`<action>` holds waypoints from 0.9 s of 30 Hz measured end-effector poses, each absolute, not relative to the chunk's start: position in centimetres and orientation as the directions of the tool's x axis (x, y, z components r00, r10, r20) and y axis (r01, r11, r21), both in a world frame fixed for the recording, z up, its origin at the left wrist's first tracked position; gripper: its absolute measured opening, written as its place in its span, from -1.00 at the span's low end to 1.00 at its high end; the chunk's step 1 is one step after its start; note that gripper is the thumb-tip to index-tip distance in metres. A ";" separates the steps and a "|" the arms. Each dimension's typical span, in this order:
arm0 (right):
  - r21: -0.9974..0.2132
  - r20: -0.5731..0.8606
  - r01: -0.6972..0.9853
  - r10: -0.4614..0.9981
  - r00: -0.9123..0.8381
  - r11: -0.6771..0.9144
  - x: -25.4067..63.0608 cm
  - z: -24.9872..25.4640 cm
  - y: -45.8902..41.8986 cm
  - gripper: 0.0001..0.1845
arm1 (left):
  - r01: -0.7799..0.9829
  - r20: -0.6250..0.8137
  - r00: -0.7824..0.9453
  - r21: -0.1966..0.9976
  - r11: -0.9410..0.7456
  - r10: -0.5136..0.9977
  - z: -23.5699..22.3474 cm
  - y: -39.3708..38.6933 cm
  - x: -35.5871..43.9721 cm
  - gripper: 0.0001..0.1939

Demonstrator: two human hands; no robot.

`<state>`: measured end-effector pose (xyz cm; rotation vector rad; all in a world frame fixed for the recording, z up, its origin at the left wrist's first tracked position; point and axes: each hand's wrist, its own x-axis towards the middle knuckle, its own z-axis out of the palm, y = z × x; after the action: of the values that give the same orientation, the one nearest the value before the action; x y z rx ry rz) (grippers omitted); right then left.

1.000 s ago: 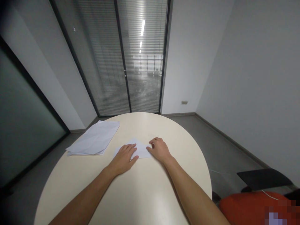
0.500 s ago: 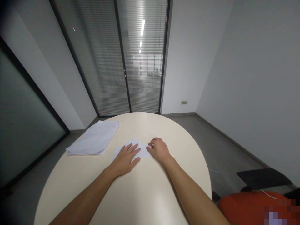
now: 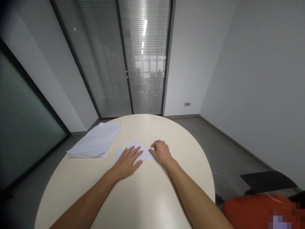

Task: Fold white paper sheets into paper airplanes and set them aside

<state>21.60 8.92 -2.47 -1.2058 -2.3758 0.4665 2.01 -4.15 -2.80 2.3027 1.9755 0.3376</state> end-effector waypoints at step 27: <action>-0.505 0.289 0.544 0.725 -0.625 0.670 21.4 -2.9 9.0 -0.76 | 0.965 0.116 0.143 0.203 -0.165 0.983 -2.8 -4.1 2.0 -0.45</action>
<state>21.44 9.00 -2.94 -0.9849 -2.4116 0.5138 2.00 -4.11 -2.81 2.3135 1.9767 0.3398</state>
